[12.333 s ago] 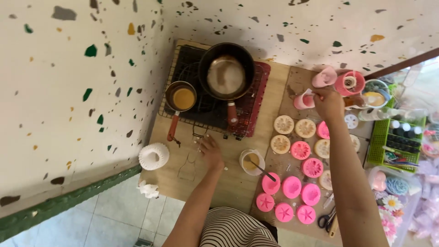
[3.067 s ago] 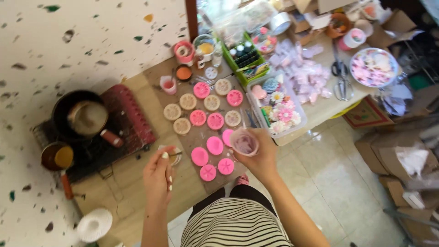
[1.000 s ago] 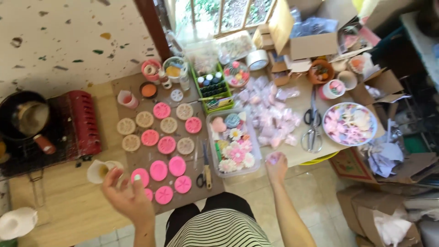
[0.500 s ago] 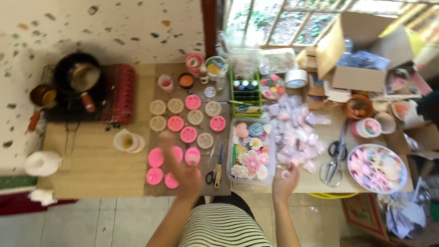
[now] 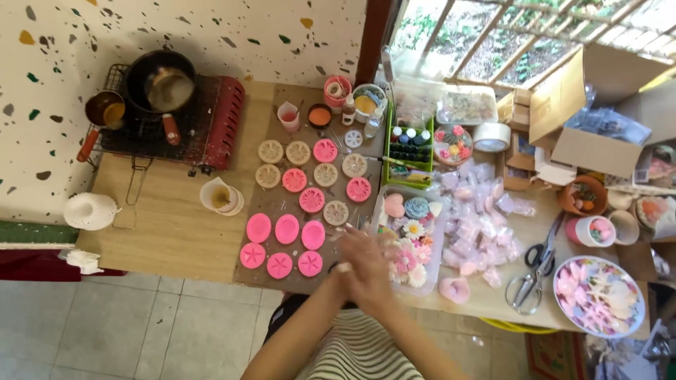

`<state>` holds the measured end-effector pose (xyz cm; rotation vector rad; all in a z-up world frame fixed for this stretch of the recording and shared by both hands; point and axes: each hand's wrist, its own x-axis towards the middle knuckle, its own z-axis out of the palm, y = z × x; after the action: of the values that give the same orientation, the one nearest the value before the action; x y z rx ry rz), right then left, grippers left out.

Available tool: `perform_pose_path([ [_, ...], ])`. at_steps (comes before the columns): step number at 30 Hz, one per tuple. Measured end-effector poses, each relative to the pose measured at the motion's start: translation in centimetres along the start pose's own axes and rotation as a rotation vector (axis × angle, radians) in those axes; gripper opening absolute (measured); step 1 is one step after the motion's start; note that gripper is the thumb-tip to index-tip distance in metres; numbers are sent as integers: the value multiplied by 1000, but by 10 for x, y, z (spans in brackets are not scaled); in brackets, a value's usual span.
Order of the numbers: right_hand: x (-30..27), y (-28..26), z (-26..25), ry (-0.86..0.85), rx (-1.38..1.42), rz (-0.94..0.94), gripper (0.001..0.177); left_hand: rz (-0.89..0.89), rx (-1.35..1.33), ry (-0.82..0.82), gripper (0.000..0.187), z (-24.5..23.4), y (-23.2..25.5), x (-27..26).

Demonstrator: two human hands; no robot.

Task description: Pouring melted wax into decorative molds and adjusting details with tools.

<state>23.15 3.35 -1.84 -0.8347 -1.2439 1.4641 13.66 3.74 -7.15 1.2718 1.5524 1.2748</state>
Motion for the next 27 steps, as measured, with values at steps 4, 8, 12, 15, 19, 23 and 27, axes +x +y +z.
perform_pose_path([
  [4, 19, 13, -10, -269, -875, -505, 42, -306, -544, -133, 63, -29, 31, 14],
  [8, 30, 122, -73, 19, -1066, -229, 52, -631, -1084, -284, 67, -48, 51, 14],
  [12, 29, 147, -74, 45, -441, 112, 52, 124, -97, -7, 51, -19, 42, 9],
  [15, 30, 73, -27, 64, 198, 418, 53, 602, 134, -22, 52, -21, 23, 7],
  [19, 23, 15, -13, 147, 547, 479, 55, 508, 309, 20, 55, -5, 8, 20],
  [23, 9, 7, -21, 90, 4, 113, 58, -491, -801, -80, 62, 78, -128, 14],
  [27, 10, 8, -35, -134, -809, -170, 45, -774, -1458, -671, 63, 69, -90, 36],
])
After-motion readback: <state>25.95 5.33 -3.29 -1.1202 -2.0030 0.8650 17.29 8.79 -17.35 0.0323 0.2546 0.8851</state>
